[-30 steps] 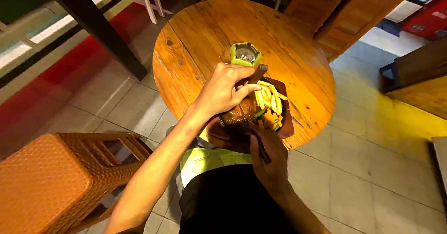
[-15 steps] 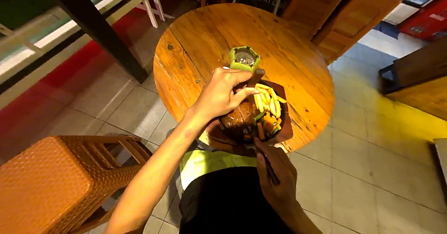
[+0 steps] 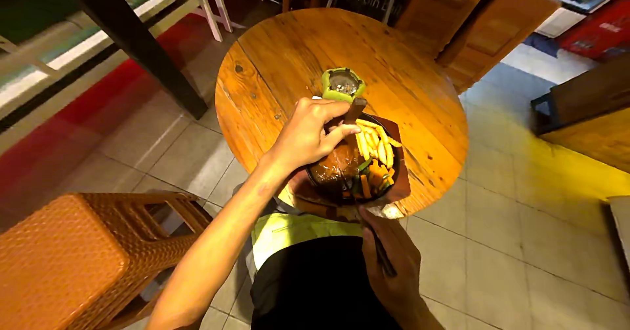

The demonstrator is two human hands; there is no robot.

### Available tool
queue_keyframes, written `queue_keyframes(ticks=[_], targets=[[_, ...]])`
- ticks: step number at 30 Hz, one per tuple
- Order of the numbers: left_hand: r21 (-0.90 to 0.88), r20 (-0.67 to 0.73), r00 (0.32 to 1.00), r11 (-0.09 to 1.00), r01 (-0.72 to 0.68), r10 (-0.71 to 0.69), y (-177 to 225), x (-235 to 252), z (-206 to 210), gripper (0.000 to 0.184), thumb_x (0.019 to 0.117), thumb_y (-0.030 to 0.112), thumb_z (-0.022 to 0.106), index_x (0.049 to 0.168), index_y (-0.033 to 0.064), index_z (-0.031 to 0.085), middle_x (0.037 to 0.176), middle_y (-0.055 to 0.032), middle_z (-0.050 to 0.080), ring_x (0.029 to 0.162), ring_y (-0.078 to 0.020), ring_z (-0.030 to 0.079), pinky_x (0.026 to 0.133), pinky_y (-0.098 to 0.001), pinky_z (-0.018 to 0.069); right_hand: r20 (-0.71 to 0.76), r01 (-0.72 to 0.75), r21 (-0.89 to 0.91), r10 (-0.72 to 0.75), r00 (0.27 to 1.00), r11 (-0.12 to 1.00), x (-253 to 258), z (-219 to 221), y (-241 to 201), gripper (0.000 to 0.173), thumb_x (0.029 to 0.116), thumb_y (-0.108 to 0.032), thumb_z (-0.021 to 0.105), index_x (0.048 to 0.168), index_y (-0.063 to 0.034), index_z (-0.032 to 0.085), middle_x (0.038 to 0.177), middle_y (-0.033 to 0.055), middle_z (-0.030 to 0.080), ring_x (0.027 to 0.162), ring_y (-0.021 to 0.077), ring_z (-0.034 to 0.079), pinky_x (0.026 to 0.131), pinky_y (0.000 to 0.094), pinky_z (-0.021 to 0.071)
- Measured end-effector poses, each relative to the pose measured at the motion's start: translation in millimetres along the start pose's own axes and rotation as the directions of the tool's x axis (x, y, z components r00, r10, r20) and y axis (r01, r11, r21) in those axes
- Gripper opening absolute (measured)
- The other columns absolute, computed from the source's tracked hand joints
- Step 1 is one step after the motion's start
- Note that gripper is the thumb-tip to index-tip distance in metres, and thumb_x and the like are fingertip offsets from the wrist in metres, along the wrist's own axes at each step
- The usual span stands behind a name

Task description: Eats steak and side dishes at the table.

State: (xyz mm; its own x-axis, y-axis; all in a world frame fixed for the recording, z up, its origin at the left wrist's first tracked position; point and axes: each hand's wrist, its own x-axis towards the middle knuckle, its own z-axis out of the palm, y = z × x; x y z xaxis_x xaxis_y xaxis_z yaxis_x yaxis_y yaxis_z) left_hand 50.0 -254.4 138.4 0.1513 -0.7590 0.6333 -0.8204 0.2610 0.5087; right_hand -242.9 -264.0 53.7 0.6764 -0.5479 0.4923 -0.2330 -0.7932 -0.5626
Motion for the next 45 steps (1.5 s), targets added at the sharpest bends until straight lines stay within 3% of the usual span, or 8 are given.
queue_keyframes(ticks=[4,13,20,23,30,37,40,45], targets=[[-0.003,0.004,1.0,1.0,-0.001,0.001,-0.1,0.1,0.9,0.022,0.0962,0.027,0.068,0.086,0.0071,0.07,0.073,0.0003,0.064,0.067,-0.0059,0.06,0.062,-0.0236,0.0496,0.004,-0.012,0.02,0.011,1.0,1.0,-1.2,-11.1,0.0,0.034,0.104,-0.027,0.052,0.124,-0.0095,0.073,0.103,0.0008,0.074,0.088,0.0073,0.067,0.078,0.0263,0.0567],[-0.022,-0.017,0.998,0.998,0.064,-0.065,12.0,-6.3,-8.7,0.016,0.0948,0.024,0.071,0.091,0.0091,0.073,0.083,0.0025,0.07,0.076,-0.004,0.066,0.07,-0.0235,0.0568,-0.047,-0.097,0.459,0.133,0.99,0.883,41.2,-48.2,35.7,0.032,0.1066,-0.023,0.051,0.119,-0.002,0.073,0.103,0.0059,0.076,0.085,0.0123,0.071,0.074,0.0266,0.0603],[-0.052,-0.09,0.991,0.994,0.099,-0.103,25.2,-7.7,-26.9,0.011,0.094,0.019,0.073,0.098,0.0089,0.074,0.094,0.0038,0.073,0.087,-0.005,0.07,0.08,-0.0264,0.0621,0.17,-0.109,0.482,0.03,0.985,0.869,99.3,-32.9,77.2,0.028,0.1041,-0.022,0.057,0.121,-0.0099,0.075,0.109,0.0013,0.076,0.096,0.0125,0.071,0.087,0.0325,0.0602],[-0.037,-0.115,0.979,0.985,0.168,-0.171,35.5,-23.6,-37.9,0.013,0.0934,0.02,0.073,0.1,0.0097,0.075,0.097,0.0043,0.074,0.088,-0.0059,0.071,0.08,-0.0283,0.0626,0.198,-0.091,0.487,-0.009,0.98,0.869,105.3,-37.0,86.9,0.028,0.105,-0.025,0.056,0.121,-0.0116,0.075,0.107,0.0003,0.075,0.091,0.0081,0.07,0.082,0.0273,0.0598],[-0.102,-0.202,0.943,0.963,0.248,-0.264,44.3,-75.3,-19.9,0.013,0.0937,0.02,0.074,0.102,0.0099,0.075,0.101,0.0023,0.075,0.089,-0.0111,0.072,0.078,-0.0317,0.0633,0.277,-0.133,0.574,-0.038,0.96,0.808,113.4,-64.4,108.2,0.03,0.1037,-0.029,0.058,0.122,-0.0119,0.074,0.107,0.0028,0.075,0.09,0.0148,0.072,0.078,0.0323,0.0621],[-0.15,-0.232,0.944,0.967,0.205,-0.236,54.3,-89.9,-18.2,0.016,0.0932,0.024,0.075,0.108,0.018,0.074,0.105,0.0073,0.074,0.097,-0.0107,0.071,0.085,-0.0291,0.0618,0.373,-0.217,0.664,-0.065,0.925,0.715,169.9,-88.8,133.2,0.019,0.0994,-0.022,0.063,0.102,-0.0097,0.078,0.084,-0.0004,0.075,0.066,0.0059,0.067,0.058,0.0189,0.0567],[-0.212,-0.195,0.953,0.959,0.189,-0.231,59.0,-101.1,-12.8,0.014,0.093,0.027,0.076,0.105,0.0194,0.076,0.101,0.0078,0.076,0.094,-0.0101,0.072,0.085,-0.0286,0.0613,0.45,-0.254,0.651,-0.094,0.888,0.715,198.4,-80.2,140.9,0.018,0.0983,-0.016,0.061,0.094,-0.0088,0.076,0.077,-0.0025,0.075,0.058,0.0016,0.064,0.054,0.0164,0.0544],[-0.238,-0.172,0.956,0.951,0.195,-0.239,56.9,-106.7,-2.7,0.015,0.0936,0.028,0.076,0.106,0.0197,0.075,0.1,0.0069,0.076,0.094,-0.0111,0.072,0.086,-0.0303,0.0605,0.596,-0.312,0.615,-0.168,0.785,0.724,220.4,-59.2,140.1,0.018,0.1003,-0.014,0.061,0.096,-0.0053,0.075,0.071,-0.0011,0.073,0.05,0.0009,0.059,0.044,0.0157,0.0467]])
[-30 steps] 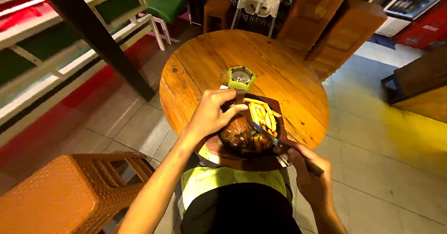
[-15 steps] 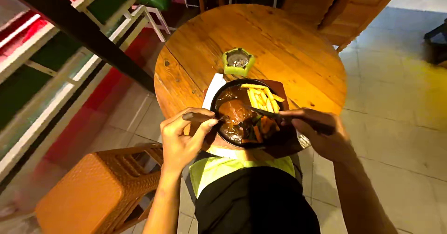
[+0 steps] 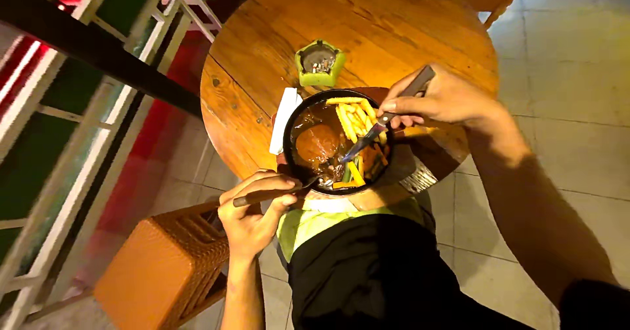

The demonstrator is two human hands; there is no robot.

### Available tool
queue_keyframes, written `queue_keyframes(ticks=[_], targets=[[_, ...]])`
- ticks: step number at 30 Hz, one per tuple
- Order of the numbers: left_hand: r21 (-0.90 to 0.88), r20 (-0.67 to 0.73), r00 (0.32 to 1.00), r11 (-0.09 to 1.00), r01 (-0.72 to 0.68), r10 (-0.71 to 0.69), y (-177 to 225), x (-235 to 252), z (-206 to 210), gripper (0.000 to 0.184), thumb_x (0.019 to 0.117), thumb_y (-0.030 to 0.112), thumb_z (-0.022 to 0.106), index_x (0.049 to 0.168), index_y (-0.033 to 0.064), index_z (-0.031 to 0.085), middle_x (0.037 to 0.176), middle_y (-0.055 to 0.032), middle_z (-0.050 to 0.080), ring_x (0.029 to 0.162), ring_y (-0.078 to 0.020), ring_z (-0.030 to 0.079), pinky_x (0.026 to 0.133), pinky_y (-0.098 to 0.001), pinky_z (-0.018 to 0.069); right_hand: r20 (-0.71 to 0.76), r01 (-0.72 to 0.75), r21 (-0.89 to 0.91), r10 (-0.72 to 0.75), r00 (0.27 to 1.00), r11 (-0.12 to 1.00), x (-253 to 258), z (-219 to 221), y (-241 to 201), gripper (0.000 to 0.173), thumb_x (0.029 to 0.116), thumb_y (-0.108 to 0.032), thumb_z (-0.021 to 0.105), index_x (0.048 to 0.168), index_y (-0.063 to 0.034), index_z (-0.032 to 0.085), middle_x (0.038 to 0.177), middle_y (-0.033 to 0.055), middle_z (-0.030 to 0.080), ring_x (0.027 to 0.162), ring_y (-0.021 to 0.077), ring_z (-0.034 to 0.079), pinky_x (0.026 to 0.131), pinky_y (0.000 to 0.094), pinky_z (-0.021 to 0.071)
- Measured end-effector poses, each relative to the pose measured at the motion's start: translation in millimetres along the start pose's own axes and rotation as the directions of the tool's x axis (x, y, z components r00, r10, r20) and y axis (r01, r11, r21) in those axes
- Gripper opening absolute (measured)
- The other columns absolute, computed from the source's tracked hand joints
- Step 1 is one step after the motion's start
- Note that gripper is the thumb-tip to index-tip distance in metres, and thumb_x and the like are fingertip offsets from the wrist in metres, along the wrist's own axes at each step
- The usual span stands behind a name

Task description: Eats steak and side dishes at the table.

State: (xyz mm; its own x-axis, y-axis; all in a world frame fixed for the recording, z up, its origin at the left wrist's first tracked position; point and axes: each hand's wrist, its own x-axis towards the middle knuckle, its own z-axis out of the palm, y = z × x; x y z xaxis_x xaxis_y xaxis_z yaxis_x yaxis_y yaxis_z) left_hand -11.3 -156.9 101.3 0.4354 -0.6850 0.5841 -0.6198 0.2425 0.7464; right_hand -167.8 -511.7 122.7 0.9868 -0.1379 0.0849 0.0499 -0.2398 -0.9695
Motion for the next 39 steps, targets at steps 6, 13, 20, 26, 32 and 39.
queue_keyframes(ticks=[6,13,20,26,32,39], targets=[[-0.037,-0.039,0.999,0.999,-0.016,0.015,-2.6,-1.4,-0.8,0.015,0.0928,0.027,0.077,0.105,0.0199,0.075,0.1,0.0049,0.076,0.092,-0.014,0.073,0.085,-0.032,0.0615,0.064,-0.161,0.178,0.152,0.986,0.971,12.2,9.1,5.5,0.009,0.0991,-0.009,0.066,0.097,-0.0022,0.071,0.071,0.0066,0.073,0.044,0.006,0.059,0.038,0.0174,0.0458],[-0.17,-0.002,1.0,0.985,0.023,-0.024,-3.1,-9.2,-1.4,0.014,0.0934,0.027,0.076,0.105,0.0183,0.076,0.098,0.0015,0.076,0.088,-0.0167,0.074,0.081,-0.0343,0.0633,-0.129,-0.186,0.176,0.21,0.969,0.967,8.9,-2.7,-3.5,0.01,0.0969,-0.012,0.07,0.091,-0.0039,0.073,0.065,0.0032,0.072,0.038,0.0029,0.053,0.033,0.017,0.0404],[-0.165,0.025,0.999,0.986,0.025,-0.021,-9.1,-6.2,3.5,0.013,0.0934,0.026,0.076,0.102,0.0167,0.076,0.098,0.0015,0.076,0.09,-0.0163,0.074,0.083,-0.0326,0.0636,-0.01,-0.397,0.175,0.405,0.914,0.901,21.9,11.1,-11.3,0.01,0.0961,-0.011,0.071,0.095,-0.0014,0.072,0.069,0.007,0.074,0.039,0.0062,0.056,0.035,0.0183,0.0428],[-0.134,-0.03,1.0,0.991,0.003,-0.007,-13.3,-1.9,-3.1,0.014,0.0935,0.026,0.076,0.105,0.0186,0.075,0.1,0.0032,0.076,0.092,-0.0165,0.074,0.083,-0.0331,0.0642,-0.034,-0.408,0.248,0.429,0.903,0.878,28.9,18.3,-2.9,0.016,0.1004,-0.017,0.066,0.098,-0.0014,0.071,0.072,0.0084,0.075,0.041,0.0053,0.057,0.038,0.0172,0.0434],[-0.092,-0.144,0.99,0.996,-0.01,-0.004,-13.7,8.4,-8.9,0.016,0.0935,0.029,0.075,0.107,0.0213,0.074,0.101,0.0056,0.075,0.091,-0.0156,0.074,0.082,-0.0345,0.0641,-0.131,-0.32,0.317,0.376,0.917,0.893,26.8,16.4,-3.7,0.018,0.1027,-0.018,0.062,0.097,-0.0031,0.071,0.075,0.0061,0.075,0.043,0.0024,0.057,0.039,0.015,0.043],[-0.009,-0.213,0.977,1.0,0.014,-0.015,-22.5,18.2,-1.5,0.018,0.0947,0.023,0.074,0.112,0.0187,0.074,0.108,0.0052,0.074,0.098,-0.0137,0.072,0.086,-0.0314,0.0624,-0.206,-0.043,0.126,0.068,0.976,0.991,13.2,14.2,3.5,0.007,0.098,-0.009,0.068,0.101,-0.004,0.072,0.079,0.0035,0.076,0.049,0.0056,0.063,0.041,0.0184,0.0508]])
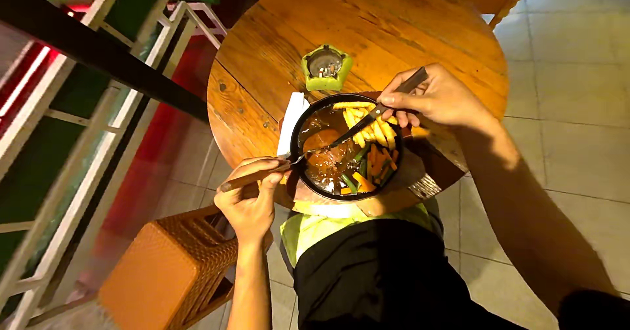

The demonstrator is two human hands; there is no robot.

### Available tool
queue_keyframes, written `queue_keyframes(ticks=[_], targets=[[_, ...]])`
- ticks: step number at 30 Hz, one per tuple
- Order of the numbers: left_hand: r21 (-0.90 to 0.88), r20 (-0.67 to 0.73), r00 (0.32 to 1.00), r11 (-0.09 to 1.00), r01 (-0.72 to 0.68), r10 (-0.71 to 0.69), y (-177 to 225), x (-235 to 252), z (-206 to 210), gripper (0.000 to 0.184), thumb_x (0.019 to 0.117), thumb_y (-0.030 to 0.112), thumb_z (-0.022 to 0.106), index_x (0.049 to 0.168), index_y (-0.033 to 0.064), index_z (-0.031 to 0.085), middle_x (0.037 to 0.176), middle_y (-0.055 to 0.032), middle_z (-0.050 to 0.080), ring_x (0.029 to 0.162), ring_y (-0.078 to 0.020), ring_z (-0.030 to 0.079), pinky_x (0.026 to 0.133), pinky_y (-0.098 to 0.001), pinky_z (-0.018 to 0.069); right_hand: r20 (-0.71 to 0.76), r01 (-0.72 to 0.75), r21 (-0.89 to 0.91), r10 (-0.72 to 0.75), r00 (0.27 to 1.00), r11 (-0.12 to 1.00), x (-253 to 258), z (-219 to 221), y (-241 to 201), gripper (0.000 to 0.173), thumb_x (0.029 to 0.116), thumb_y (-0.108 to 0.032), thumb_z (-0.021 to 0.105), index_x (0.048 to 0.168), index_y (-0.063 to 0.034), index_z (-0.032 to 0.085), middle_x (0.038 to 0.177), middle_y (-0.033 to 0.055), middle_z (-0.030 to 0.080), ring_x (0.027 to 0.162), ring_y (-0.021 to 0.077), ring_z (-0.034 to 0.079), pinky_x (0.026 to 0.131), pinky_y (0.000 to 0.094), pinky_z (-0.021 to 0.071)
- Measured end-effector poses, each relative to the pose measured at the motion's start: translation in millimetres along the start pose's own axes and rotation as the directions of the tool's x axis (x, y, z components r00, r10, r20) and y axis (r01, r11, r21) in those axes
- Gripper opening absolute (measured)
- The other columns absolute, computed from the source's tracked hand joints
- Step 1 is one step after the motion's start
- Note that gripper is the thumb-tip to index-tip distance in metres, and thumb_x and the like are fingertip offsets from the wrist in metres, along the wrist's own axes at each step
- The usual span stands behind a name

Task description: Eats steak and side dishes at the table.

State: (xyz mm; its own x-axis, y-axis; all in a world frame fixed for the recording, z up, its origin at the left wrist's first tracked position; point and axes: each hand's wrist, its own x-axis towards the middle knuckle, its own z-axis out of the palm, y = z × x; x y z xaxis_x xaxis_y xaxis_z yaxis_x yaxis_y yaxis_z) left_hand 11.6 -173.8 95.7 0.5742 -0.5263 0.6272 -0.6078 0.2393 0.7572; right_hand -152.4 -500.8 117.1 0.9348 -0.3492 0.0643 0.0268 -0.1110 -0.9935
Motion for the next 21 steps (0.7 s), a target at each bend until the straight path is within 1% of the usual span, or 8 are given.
queue_keyframes(ticks=[3,6,8,10,12,16,19,21], targets=[[0.055,-0.024,0.999,0.998,0.023,-0.022,-1.9,-1.2,-1.5,0.018,0.0947,0.024,0.074,0.111,0.0172,0.074,0.107,0.0048,0.075,0.096,-0.0135,0.073,0.085,-0.0314,0.0623,-0.035,0.128,-0.083,-0.132,0.991,0.988,-17.1,-2.4,-2.1,0.009,0.0947,-0.004,0.069,0.103,-0.0049,0.072,0.083,0.0028,0.075,0.055,0.0056,0.065,0.045,0.0169,0.0525],[0.061,-0.077,0.997,0.998,-0.006,0.01,1.4,0.6,-2.0,0.018,0.0949,0.025,0.074,0.111,0.0171,0.074,0.108,0.0045,0.075,0.096,-0.0139,0.073,0.084,-0.0319,0.0628,-0.043,0.214,-0.093,-0.219,0.975,0.972,-20.5,-2.4,-2.7,0.011,0.0949,-0.008,0.07,0.105,-0.0035,0.072,0.082,0.0031,0.075,0.058,0.007,0.067,0.047,0.0186,0.0553],[0.064,-0.083,0.996,0.998,-0.023,0.028,4.3,2.1,-1.0,0.017,0.0954,0.025,0.074,0.111,0.0176,0.074,0.109,0.0051,0.075,0.096,-0.0132,0.073,0.084,-0.0306,0.0627,-0.021,0.225,-0.053,-0.227,0.974,0.973,-17.7,4.0,-1.6,0.012,0.0953,-0.009,0.069,0.105,-0.0022,0.072,0.081,0.004,0.075,0.057,0.0077,0.068,0.047,0.0204,0.0562],[0.06,-0.065,0.998,0.998,-0.023,0.027,4.5,1.4,0.0,0.018,0.0945,0.024,0.075,0.111,0.0176,0.074,0.109,0.0053,0.075,0.097,-0.0122,0.072,0.084,-0.0292,0.0621,-0.011,0.181,-0.044,-0.181,0.983,0.983,-17.1,9.1,0.9,0.013,0.0947,-0.009,0.071,0.105,-0.0022,0.073,0.081,0.0045,0.075,0.057,0.0079,0.067,0.046,0.0206,0.0552],[0.061,-0.046,0.999,0.998,-0.015,0.017,1.5,-0.6,-0.5,0.018,0.0933,0.023,0.076,0.11,0.0161,0.075,0.108,0.004,0.075,0.097,-0.0132,0.072,0.085,-0.0302,0.062,-0.04,0.163,-0.05,-0.165,0.986,0.985,-17.3,7.6,3.7,0.012,0.0943,-0.007,0.07,0.105,-0.0024,0.073,0.082,0.0044,0.076,0.057,0.008,0.068,0.046,0.0208,0.0559],[0.076,-0.06,0.998,0.997,-0.026,0.03,2.2,-1.5,-6.2,0.018,0.094,0.026,0.075,0.109,0.0167,0.075,0.107,0.0039,0.075,0.096,-0.0137,0.073,0.084,-0.0311,0.0623,-0.084,0.217,-0.062,-0.222,0.971,0.974,-16.3,-2.8,5.2,0.014,0.0966,-0.01,0.067,0.107,-0.0035,0.073,0.082,0.0028,0.076,0.06,0.0074,0.069,0.05,0.0198,0.0569],[0.045,0.009,0.999,0.998,-0.051,0.051,10.2,2.9,-6.7,0.018,0.0935,0.025,0.076,0.11,0.0179,0.075,0.107,0.0041,0.075,0.097,-0.0141,0.073,0.084,-0.0313,0.0629,-0.019,0.248,-0.03,-0.249,0.968,0.968,-4.2,-3.6,5.1,0.017,0.0969,-0.013,0.067,0.109,-0.0031,0.074,0.084,0.0029,0.076,0.063,0.0083,0.069,0.053,0.0211,0.0583],[0.049,0.089,0.994,0.996,-0.071,0.066,13.2,5.2,-4.7,0.016,0.0932,0.022,0.076,0.108,0.0148,0.076,0.105,0.0024,0.075,0.096,-0.014,0.073,0.083,-0.0302,0.0632,0.077,0.263,-0.026,-0.261,0.962,0.964,9.0,-3.7,4.6,0.017,0.0973,-0.013,0.068,0.108,-0.0027,0.075,0.085,0.0037,0.076,0.063,0.0083,0.069,0.053,0.0209,0.0585]])
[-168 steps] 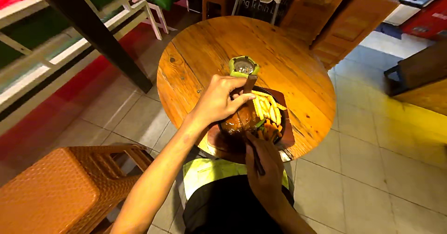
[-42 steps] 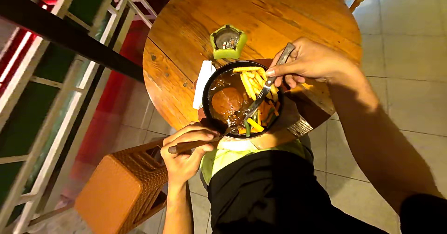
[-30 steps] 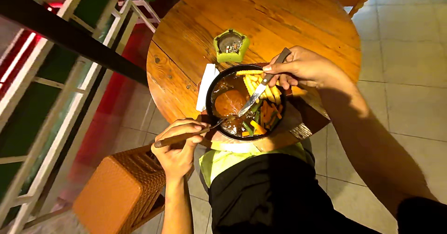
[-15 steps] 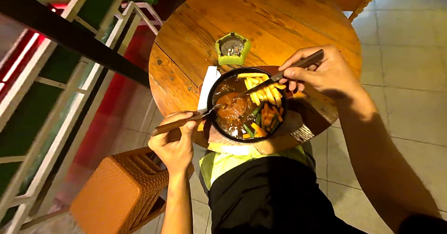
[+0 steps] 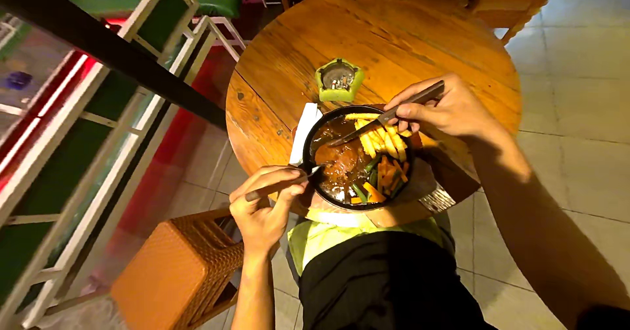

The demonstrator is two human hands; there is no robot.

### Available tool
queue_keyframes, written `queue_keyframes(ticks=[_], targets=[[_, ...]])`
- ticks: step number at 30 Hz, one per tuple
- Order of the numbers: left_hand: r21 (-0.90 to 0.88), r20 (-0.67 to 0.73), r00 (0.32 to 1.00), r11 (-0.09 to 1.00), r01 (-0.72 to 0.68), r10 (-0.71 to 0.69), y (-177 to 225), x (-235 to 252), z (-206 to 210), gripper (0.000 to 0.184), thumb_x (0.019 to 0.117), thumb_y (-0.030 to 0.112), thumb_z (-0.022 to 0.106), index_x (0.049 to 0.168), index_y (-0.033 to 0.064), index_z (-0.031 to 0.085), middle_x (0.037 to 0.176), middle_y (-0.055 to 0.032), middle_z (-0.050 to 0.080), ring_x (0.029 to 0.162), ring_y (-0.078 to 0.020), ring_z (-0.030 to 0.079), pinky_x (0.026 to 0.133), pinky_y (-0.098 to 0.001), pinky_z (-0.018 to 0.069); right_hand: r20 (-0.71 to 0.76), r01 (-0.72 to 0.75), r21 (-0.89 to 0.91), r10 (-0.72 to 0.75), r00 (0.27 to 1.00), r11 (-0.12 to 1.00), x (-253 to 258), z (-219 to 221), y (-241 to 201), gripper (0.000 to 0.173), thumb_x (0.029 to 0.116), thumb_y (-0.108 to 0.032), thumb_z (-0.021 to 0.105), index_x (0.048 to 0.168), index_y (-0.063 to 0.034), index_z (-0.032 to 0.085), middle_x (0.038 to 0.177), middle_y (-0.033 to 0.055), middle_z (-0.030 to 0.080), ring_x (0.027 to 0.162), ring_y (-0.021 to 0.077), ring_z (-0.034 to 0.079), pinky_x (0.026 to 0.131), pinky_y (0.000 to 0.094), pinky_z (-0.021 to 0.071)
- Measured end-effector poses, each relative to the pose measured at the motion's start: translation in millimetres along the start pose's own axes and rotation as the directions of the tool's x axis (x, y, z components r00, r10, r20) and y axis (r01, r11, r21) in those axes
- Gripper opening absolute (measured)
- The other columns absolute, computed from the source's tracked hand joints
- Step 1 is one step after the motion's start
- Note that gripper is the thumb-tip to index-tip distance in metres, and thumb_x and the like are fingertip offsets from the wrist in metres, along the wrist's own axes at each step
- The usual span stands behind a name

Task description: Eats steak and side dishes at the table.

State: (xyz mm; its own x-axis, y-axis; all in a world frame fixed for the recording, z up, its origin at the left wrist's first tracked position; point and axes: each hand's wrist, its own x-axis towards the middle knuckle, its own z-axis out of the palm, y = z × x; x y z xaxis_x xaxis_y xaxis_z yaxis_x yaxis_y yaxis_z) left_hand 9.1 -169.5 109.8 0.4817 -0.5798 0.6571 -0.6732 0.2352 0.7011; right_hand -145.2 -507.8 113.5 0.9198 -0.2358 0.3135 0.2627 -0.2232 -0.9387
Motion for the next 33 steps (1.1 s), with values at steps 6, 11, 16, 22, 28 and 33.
queue_keyframes(ticks=[6,11,16,22,28,33], targets=[[0.052,0.118,0.993,0.998,-0.02,0.014,-2.3,-0.9,-0.7,0.015,0.0942,0.023,0.075,0.106,0.0135,0.075,0.104,0.0009,0.076,0.098,-0.0145,0.072,0.089,-0.0323,0.0612,0.226,0.022,0.016,-0.026,0.974,1.0,32.4,5.5,-1.1,0.013,0.0942,-0.007,0.07,0.104,-0.0022,0.076,0.083,0.002,0.075,0.064,0.0051,0.068,0.056,0.0181,0.0578],[0.088,0.148,0.989,0.996,-0.024,0.011,1.6,-13.2,0.5,0.015,0.0941,0.024,0.075,0.107,0.0162,0.077,0.106,-0.001,0.076,0.097,-0.0157,0.072,0.09,-0.0357,0.0575,0.373,0.099,0.003,-0.093,0.923,0.995,48.1,7.5,3.9,0.014,0.0931,-0.007,0.072,0.105,-0.0011,0.077,0.09,0.0016,0.077,0.075,0.0049,0.072,0.067,0.019,0.0617],[0.157,0.144,0.989,0.986,-0.05,0.027,9.5,-30.5,6.8,0.015,0.0952,0.024,0.074,0.108,0.0169,0.076,0.109,-0.0024,0.076,0.1,-0.0183,0.072,0.093,-0.0394,0.0565,0.456,0.167,-0.008,-0.145,0.878,0.986,56.8,4.8,9.1,0.016,0.094,-0.013,0.072,0.106,-0.005,0.079,0.094,-0.0018,0.078,0.081,0.0036,0.073,0.068,0.0191,0.0624],[0.159,0.086,0.996,0.987,-0.011,-0.003,13.9,-46.3,13.9,0.014,0.0961,0.026,0.072,0.106,0.0165,0.076,0.109,-0.003,0.076,0.1,-0.0191,0.072,0.093,-0.0404,0.0557,0.441,0.306,-0.061,-0.25,0.862,0.95,48.3,8.2,17.1,0.015,0.0925,-0.017,0.074,0.105,-0.0094,0.078,0.093,-0.0056,0.076,0.08,0.0043,0.072,0.075,0.0222,0.0635],[0.179,0.091,0.993,0.982,0.057,-0.074,21.3,-46.7,15.7,0.013,0.0974,0.029,0.07,0.105,0.0193,0.075,0.108,-0.0012,0.076,0.099,-0.0176,0.071,0.094,-0.0398,0.0538,0.453,0.279,-0.114,-0.2,0.869,0.954,40.2,12.8,20.5,0.019,0.0959,-0.027,0.071,0.109,-0.015,0.079,0.097,-0.0098,0.075,0.086,0.0004,0.071,0.076,0.0187,0.0624],[0.218,0.093,0.99,0.973,0.08,-0.103,23.0,-43.8,14.1,0.015,0.0965,0.032,0.071,0.105,0.0201,0.074,0.107,0.0003,0.076,0.098,-0.0153,0.071,0.096,-0.0388,0.0514,0.453,0.245,-0.156,-0.151,0.879,0.957,41.3,-1.0,18.7,0.018,0.0958,-0.028,0.071,0.108,-0.0172,0.08,0.096,-0.0115,0.076,0.081,-0.0019,0.069,0.069,0.0159,0.0603]])
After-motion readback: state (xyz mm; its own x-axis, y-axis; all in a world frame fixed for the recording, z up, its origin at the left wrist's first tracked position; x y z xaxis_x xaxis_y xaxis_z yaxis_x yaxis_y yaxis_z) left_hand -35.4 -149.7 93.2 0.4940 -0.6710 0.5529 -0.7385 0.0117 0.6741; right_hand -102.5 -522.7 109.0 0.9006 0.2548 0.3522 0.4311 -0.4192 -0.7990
